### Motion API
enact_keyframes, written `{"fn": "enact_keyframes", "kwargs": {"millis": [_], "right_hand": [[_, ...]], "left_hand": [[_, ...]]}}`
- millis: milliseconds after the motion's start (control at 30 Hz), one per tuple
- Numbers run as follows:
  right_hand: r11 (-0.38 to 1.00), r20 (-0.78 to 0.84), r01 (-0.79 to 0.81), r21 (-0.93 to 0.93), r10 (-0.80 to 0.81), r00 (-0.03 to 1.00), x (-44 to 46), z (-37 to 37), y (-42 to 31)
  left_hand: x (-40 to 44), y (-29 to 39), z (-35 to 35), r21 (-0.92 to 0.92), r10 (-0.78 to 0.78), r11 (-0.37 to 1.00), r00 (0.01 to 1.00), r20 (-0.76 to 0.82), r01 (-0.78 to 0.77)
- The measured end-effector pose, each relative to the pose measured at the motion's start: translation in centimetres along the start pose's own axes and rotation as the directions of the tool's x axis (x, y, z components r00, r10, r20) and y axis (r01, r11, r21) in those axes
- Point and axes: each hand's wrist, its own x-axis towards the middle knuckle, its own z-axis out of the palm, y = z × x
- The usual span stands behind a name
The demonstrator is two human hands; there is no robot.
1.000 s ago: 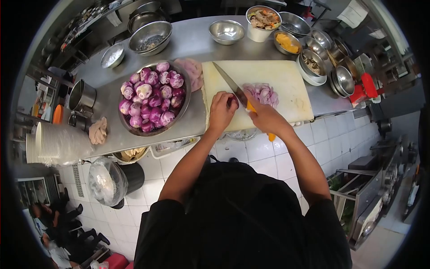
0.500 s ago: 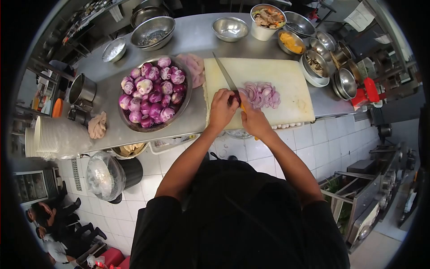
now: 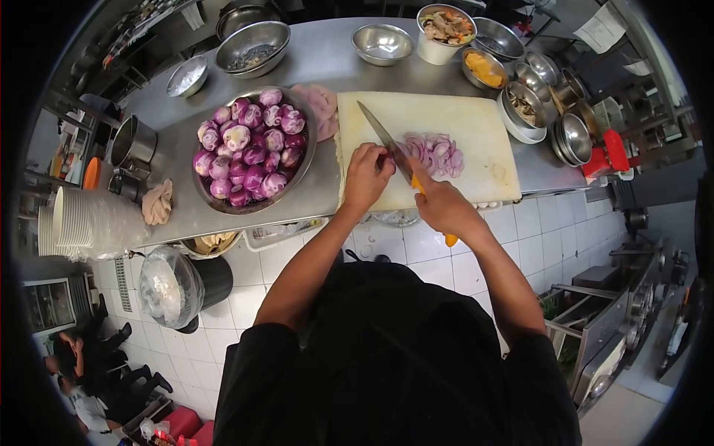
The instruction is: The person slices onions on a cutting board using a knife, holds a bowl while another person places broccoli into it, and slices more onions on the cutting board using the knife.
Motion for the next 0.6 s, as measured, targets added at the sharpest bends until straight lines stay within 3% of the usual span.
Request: {"fn": "enact_keyframes", "kwargs": {"millis": [67, 133, 300, 367, 467, 567, 600], "right_hand": [[0.987, -0.145, 0.12, -0.108, -0.135, 0.98, 1.0, 1.9, 1.5], [0.988, -0.161, 0.13, -0.081, -0.141, 0.977, 2.2, 3.5, 2.0], [0.992, -0.206, 0.126, -0.028, -0.129, 0.97, 5.0, 5.8, 3.3], [0.978, -0.242, 0.208, -0.027, -0.208, 0.948, 5.6, 5.7, 4.2], [0.963, -0.263, 0.268, -0.034, -0.268, 0.927, 5.7, 4.7, 6.0], [0.976, -0.3, 0.215, -0.02, -0.211, 0.93, 5.6, 4.2, 8.1], [0.976, -0.298, 0.217, -0.022, -0.213, 0.93, 5.5, 4.0, 8.4]], "left_hand": [[-0.1, -0.1, 0.1, -0.003, -0.007, 1.0, 1.0, 0.001, 0.007], [0.0, -0.3, 0.3, -0.056, -0.053, 0.997, 0.999, 0.005, 0.054], [0.0, -0.5, 0.0, -0.017, 0.031, 0.999, 1.0, 0.004, -0.03], [0.2, -0.6, 0.1, 0.007, 0.083, 0.997, 0.997, 0.006, -0.083], [0.4, -0.8, 0.3, -0.013, 0.037, 0.999, 0.999, 0.024, -0.037], [0.6, -1.0, 0.4, 0.009, 0.05, 0.999, 0.998, 0.032, -0.05], [1.1, -0.9, 0.3, 0.033, 0.164, 0.986, 0.986, 0.042, -0.165]]}}
